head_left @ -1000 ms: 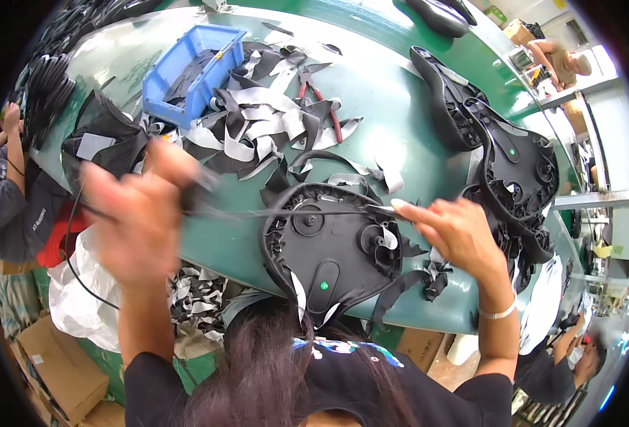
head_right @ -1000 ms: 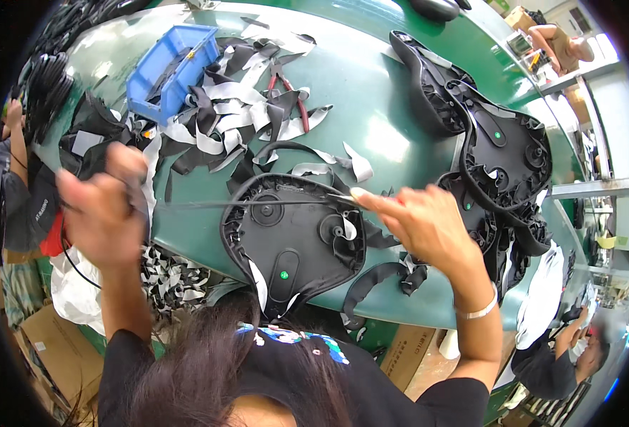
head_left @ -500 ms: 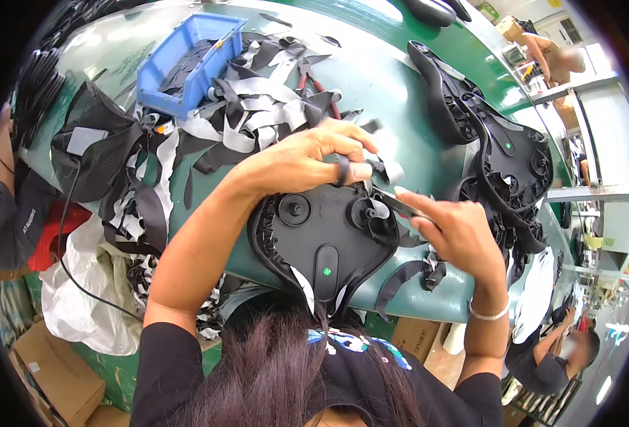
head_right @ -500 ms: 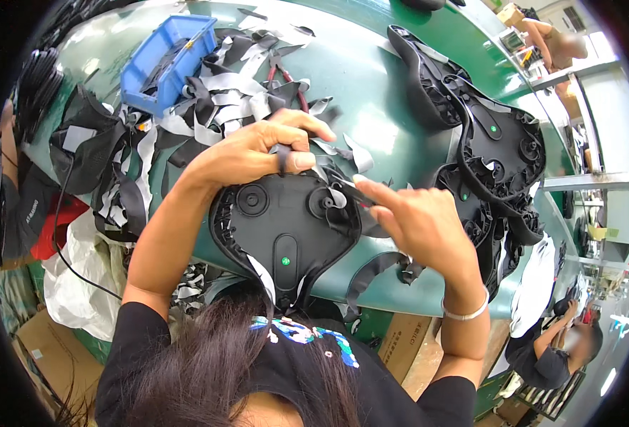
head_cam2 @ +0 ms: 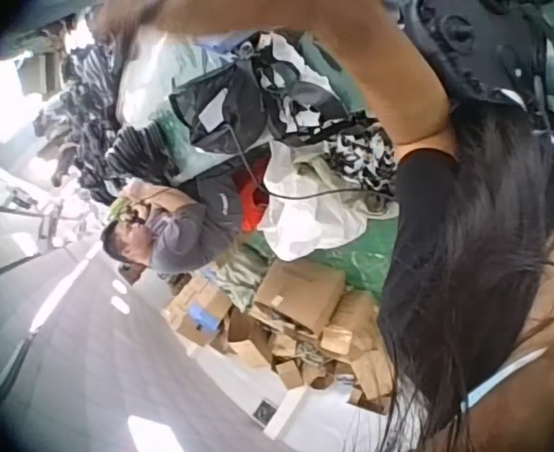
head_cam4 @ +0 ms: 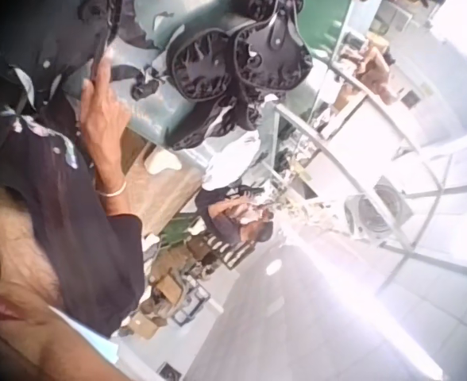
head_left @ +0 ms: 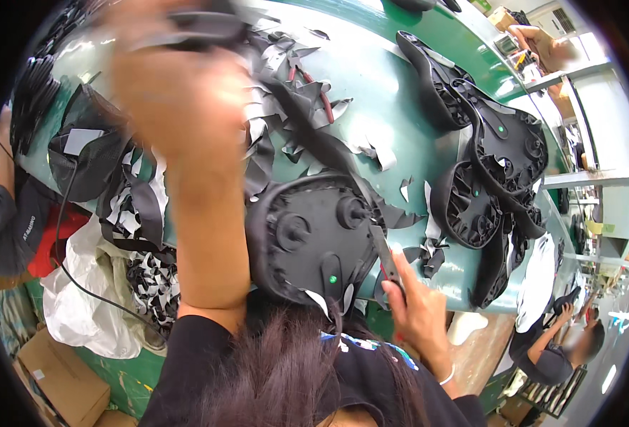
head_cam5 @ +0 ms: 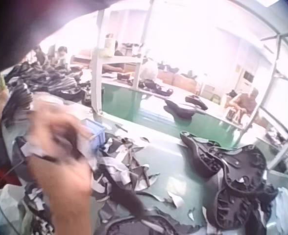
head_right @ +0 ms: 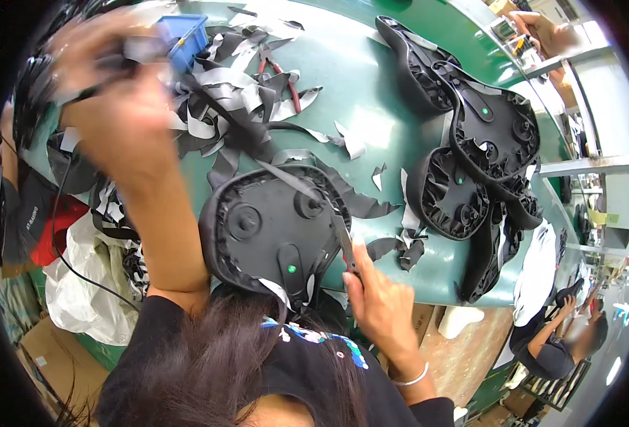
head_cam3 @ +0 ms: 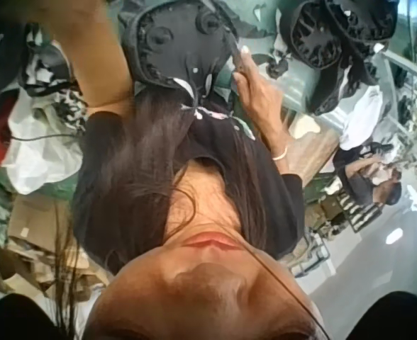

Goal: The person uses a red utility knife to trim excess black rubber or plastic material from the edges of bicycle seats. They hold the seat on a green workbench, carefully cutting away the overhanging material and discarding the scraps. The process is repeated for multiple seats, with the person rotating the items to access different edges.

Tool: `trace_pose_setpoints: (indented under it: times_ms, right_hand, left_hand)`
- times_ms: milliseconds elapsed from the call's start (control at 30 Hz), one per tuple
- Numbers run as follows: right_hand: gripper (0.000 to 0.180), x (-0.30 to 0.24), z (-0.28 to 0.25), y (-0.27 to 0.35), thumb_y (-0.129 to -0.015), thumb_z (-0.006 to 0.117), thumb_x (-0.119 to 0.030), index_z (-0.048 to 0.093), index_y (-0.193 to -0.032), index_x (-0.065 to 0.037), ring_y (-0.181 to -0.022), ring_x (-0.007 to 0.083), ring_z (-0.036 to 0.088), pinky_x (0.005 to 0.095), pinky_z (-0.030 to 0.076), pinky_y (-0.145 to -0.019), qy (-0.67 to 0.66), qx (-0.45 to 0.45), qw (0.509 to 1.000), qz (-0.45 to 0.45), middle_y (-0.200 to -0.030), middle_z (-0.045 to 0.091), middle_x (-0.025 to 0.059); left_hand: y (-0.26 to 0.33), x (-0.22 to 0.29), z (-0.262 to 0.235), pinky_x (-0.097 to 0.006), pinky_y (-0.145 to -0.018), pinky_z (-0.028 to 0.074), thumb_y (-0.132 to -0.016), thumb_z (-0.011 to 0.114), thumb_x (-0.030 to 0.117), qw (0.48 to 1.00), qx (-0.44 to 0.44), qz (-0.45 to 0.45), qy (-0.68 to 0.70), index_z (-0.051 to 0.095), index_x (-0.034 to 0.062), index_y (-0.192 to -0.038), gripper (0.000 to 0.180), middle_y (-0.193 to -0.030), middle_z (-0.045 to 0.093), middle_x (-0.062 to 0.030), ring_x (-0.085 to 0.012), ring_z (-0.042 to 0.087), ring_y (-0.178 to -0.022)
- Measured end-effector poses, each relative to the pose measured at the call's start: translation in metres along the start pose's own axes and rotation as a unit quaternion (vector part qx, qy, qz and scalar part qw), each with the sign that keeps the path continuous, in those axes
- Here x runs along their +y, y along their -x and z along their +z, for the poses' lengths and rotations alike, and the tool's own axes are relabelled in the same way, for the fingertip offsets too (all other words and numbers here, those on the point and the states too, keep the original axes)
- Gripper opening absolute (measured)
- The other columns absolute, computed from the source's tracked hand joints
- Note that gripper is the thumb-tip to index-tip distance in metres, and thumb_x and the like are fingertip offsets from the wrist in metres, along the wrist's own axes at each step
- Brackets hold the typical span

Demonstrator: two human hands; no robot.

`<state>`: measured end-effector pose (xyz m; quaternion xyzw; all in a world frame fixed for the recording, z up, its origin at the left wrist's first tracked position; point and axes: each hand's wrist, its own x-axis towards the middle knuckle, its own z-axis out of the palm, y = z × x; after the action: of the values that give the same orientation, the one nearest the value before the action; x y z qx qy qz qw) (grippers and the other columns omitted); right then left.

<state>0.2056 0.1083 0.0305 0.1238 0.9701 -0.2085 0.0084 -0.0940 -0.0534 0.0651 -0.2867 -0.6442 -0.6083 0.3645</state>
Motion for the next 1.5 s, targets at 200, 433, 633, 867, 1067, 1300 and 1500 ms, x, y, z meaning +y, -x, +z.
trace_pose_setpoints:
  times_ms: [200, 433, 633, 867, 1067, 1300, 1500]
  right_hand:
    - [0.062, -0.007, 0.032, 0.012, -0.087, 0.064, -0.01, 0.035, -0.142, -0.005, -0.062, 0.0111, 0.057, 0.0254, 0.049, -0.055, -0.385, 0.065, 0.902, 0.184, -0.107, 0.062, 0.0101]
    - [0.045, 0.016, 0.014, -0.032, -0.09, 0.057, -0.004, 0.039, -0.131, -0.001, -0.063, 0.0093, 0.056, 0.023, 0.05, -0.057, -0.434, 0.275, 0.849, 0.12, -0.092, 0.055, 0.0054]
    - [0.041, 0.029, -0.005, -0.049, -0.09, 0.058, -0.005, 0.039, -0.126, 0.002, -0.058, 0.0086, 0.053, 0.0221, 0.047, -0.055, -0.394, 0.379, 0.834, 0.074, -0.085, 0.056, 0.0067]
    - [0.042, 0.042, -0.024, -0.075, -0.088, 0.059, -0.003, 0.041, -0.126, 0.002, -0.057, 0.0089, 0.053, 0.0209, 0.046, -0.053, -0.36, 0.358, 0.859, 0.067, -0.084, 0.056, 0.0068]
    - [0.05, 0.043, -0.101, -0.193, -0.084, 0.067, -0.008, 0.047, -0.129, 0.0, -0.062, 0.0073, 0.053, 0.0206, 0.044, -0.054, -0.245, 0.335, 0.906, -0.084, -0.092, 0.06, 0.0056]
    - [0.045, 0.1, -0.13, -0.456, -0.077, 0.069, -0.017, 0.054, -0.117, -0.003, -0.056, 0.0079, 0.048, 0.0228, 0.042, -0.051, -0.356, 0.203, 0.912, -0.018, -0.079, 0.055, 0.0023]
    - [0.033, 0.161, -0.06, -0.627, -0.072, 0.072, -0.016, 0.055, -0.1, -0.009, -0.054, 0.0127, 0.049, 0.0296, 0.044, -0.051, -0.552, 0.222, 0.8, 0.079, -0.07, 0.049, -0.0004]
  left_hand:
    - [0.03, 0.018, -0.009, -0.031, -0.064, 0.047, -0.087, 0.065, 0.022, 0.979, -0.025, -0.167, 0.117, 0.059, 0.0067, -0.096, 0.018, -0.082, 0.062, -0.0085, -0.0235, 0.06, -0.071]
    - [0.082, -0.026, -0.031, -0.029, -0.07, 0.046, -0.084, 0.067, 0.041, 0.772, -0.531, -0.348, 0.037, 0.065, 0.0011, -0.088, 0.04, -0.072, 0.061, -0.0076, -0.0151, 0.057, -0.072]
    - [0.056, -0.076, 0.01, -0.037, -0.071, 0.045, -0.092, 0.053, 0.042, 0.886, -0.26, -0.337, -0.183, 0.057, 0.0033, -0.096, 0.039, -0.075, 0.056, -0.0125, -0.0258, 0.056, -0.073]
    - [0.151, -0.011, 0.015, -0.041, -0.065, 0.048, -0.073, 0.057, 0.003, 0.886, -0.44, -0.036, -0.144, 0.056, 0.0067, -0.099, 0.027, -0.084, 0.05, -0.012, -0.03, 0.056, -0.078]
    - [0.091, 0.016, 0.03, -0.041, -0.077, 0.05, -0.084, 0.065, 0.031, 0.514, -0.803, -0.093, 0.288, 0.058, 0.0072, -0.112, 0.037, -0.101, 0.065, -0.0137, -0.0306, 0.063, -0.092]
    - [0.137, -0.039, 0.135, -0.031, -0.058, 0.045, -0.087, 0.064, 0.017, 0.873, -0.356, -0.276, 0.188, 0.061, 0.0002, -0.085, 0.018, -0.072, 0.059, -0.0088, -0.0147, 0.054, -0.062]
    - [0.133, -0.043, 0.12, -0.034, -0.061, 0.047, -0.087, 0.064, 0.015, 0.825, -0.412, -0.311, 0.229, 0.061, -0.001, -0.084, 0.016, -0.076, 0.059, -0.0127, -0.0258, 0.058, -0.067]
